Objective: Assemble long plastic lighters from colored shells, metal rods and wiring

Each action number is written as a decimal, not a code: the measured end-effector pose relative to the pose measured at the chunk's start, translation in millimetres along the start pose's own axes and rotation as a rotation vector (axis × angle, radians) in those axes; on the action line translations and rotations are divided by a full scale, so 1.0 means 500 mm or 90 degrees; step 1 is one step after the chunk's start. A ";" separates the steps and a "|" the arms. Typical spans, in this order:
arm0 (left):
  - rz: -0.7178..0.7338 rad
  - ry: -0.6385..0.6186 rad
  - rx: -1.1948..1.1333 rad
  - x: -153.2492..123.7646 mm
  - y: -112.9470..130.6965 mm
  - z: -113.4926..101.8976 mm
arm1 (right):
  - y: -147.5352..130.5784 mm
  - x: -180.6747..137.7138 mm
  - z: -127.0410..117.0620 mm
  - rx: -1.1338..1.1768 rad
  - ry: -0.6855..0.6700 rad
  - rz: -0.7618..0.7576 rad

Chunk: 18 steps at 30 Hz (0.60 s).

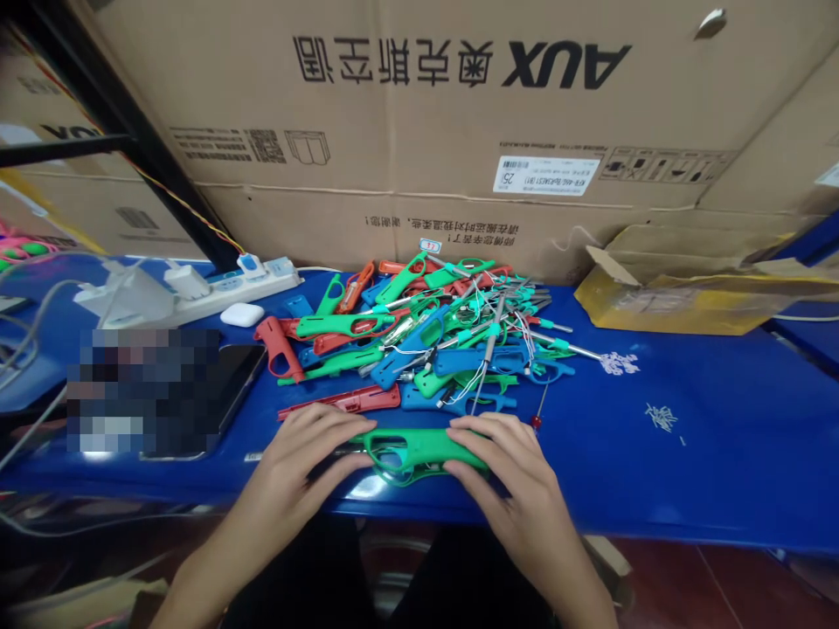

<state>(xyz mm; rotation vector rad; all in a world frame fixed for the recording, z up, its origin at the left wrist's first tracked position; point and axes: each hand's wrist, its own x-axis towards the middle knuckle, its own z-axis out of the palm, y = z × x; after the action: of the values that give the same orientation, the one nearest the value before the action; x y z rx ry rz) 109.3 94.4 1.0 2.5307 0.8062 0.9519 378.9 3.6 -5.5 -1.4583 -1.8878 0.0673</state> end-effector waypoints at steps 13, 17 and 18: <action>0.011 -0.014 0.058 -0.001 0.003 0.007 | -0.001 -0.009 -0.003 -0.026 -0.052 0.027; -0.008 -0.011 0.072 -0.004 0.006 0.009 | 0.005 -0.013 -0.003 -0.021 -0.048 0.035; -0.021 -0.007 0.083 -0.005 0.008 0.009 | 0.006 -0.013 -0.005 -0.013 -0.039 0.038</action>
<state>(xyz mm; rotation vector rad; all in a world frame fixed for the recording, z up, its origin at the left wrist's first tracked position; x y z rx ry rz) 112.4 89.3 -1.6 2.6213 0.9316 0.9018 383.1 -2.0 -8.5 -1.5432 -1.8987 0.1229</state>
